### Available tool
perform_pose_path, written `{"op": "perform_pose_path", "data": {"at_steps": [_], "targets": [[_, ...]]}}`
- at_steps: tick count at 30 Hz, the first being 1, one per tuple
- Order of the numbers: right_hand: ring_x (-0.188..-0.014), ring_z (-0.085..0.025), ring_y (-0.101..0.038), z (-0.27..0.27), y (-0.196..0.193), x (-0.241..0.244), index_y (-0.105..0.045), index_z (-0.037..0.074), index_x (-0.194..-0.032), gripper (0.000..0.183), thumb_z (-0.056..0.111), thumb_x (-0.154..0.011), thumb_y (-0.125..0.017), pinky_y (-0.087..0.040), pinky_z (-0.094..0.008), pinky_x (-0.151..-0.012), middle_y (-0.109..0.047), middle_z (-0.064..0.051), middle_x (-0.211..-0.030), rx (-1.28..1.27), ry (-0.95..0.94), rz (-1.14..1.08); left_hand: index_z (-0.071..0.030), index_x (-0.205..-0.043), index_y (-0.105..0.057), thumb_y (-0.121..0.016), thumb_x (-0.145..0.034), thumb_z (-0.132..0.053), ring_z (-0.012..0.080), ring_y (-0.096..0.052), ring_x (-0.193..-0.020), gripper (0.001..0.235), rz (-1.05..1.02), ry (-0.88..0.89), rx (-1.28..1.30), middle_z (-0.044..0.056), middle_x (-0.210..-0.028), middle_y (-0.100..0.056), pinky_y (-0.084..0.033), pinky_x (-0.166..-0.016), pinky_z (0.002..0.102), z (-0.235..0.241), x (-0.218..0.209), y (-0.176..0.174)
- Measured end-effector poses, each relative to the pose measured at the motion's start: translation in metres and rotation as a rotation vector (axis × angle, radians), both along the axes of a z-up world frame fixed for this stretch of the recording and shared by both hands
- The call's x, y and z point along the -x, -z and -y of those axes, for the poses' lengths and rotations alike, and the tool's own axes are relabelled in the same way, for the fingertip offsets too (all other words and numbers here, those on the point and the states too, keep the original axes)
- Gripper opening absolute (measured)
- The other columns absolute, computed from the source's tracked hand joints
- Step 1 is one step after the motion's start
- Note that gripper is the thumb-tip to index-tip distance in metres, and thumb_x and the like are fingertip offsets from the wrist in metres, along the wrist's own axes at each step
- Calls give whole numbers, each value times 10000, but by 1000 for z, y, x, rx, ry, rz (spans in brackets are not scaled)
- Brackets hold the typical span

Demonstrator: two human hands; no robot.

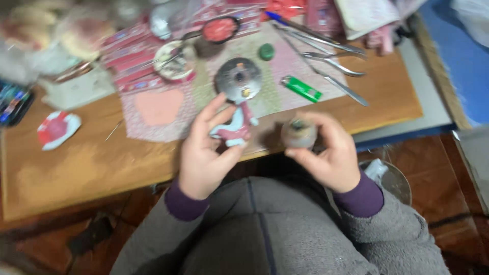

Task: Shaping and applying material to a dental prosthetic using hand tools at a laboratory workbench.

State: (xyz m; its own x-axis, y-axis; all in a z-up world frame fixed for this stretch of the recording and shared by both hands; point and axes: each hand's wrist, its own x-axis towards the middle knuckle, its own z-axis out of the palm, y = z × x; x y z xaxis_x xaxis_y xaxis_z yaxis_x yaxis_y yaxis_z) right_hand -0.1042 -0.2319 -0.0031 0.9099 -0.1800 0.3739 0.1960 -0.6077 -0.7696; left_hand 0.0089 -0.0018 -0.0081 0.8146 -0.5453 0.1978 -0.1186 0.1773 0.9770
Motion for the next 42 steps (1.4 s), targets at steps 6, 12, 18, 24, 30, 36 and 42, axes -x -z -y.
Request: {"op": "perform_pose_path", "data": {"at_steps": [6, 12, 18, 24, 30, 36, 42], "targets": [[-1156, -171, -635, 114, 21, 9, -520, 17, -1371, 417, 14, -1018, -742, -547, -324, -1096, -644, -65, -1304, -143, 413, 124, -37, -1569, -303, -668, -842, 124, 254, -641, -1201, 829, -344, 186, 198, 193, -1458, -510, -525, -1061, 406, 0, -2, 7], [-1191, -140, -615, 184, 51, 6, -515, 5, -1350, 377, -54, -1010, -670, -506, -303, -1117, -618, -50, -1302, -146, 414, 176, 17, -1530, -374, -565, -976, 30, 253, -663, -1213, 586, -435, 259, 262, 181, -1419, -555, -511, -1090, 396, -4, 0, 7], [-1082, -184, -686, 118, 46, 16, -673, 12, -1212, 137, 73, -1092, -695, -549, -315, -996, -713, -70, -1180, -204, 692, 433, 36, -1438, -474, -502, -1009, 15, 223, -710, -1102, 430, -467, 221, 199, 163, -1309, -648, -567, -1008, 361, -2, -2, 8], [-1101, -307, -601, 6, -40, -30, -555, 76, -1192, 489, 211, -829, -853, -449, -431, -952, -703, -50, -1196, 454, -386, 440, 33, -1420, -516, -496, -1018, 20, 153, -707, -1025, 402, -390, 251, 119, 123, -1211, -703, -570, -907, 298, 0, 0, 14], [-1134, -202, -597, -3, -35, -52, -646, 118, -1225, 407, 93, -885, -869, -411, -383, -863, -719, 47, -1223, 599, -534, 458, -25, -1382, -523, -511, -975, -4, 89, -690, -880, 407, -438, 239, 51, 79, -1149, -713, -552, -722, 239, -5, 4, 4], [-1047, -207, -596, 5, -24, -56, -681, 139, -1140, 371, 125, -788, -795, -425, -384, -829, -719, 25, -1215, 653, -633, 493, -64, -1384, -518, -552, -944, -21, 59, -660, -828, 444, -404, 230, -57, 45, -1111, -697, -547, -673, 228, -3, 3, 4], [-1077, -242, -600, -6, -31, -48, -668, 153, -1113, 311, 115, -845, -821, -418, -396, -834, -733, 9, -1209, 652, -554, 502, -69, -1388, -522, -515, -1017, -59, 61, -654, -905, 371, -358, 236, -31, 26, -1102, -693, -567, -730, 229, -1, 4, 6]]}}
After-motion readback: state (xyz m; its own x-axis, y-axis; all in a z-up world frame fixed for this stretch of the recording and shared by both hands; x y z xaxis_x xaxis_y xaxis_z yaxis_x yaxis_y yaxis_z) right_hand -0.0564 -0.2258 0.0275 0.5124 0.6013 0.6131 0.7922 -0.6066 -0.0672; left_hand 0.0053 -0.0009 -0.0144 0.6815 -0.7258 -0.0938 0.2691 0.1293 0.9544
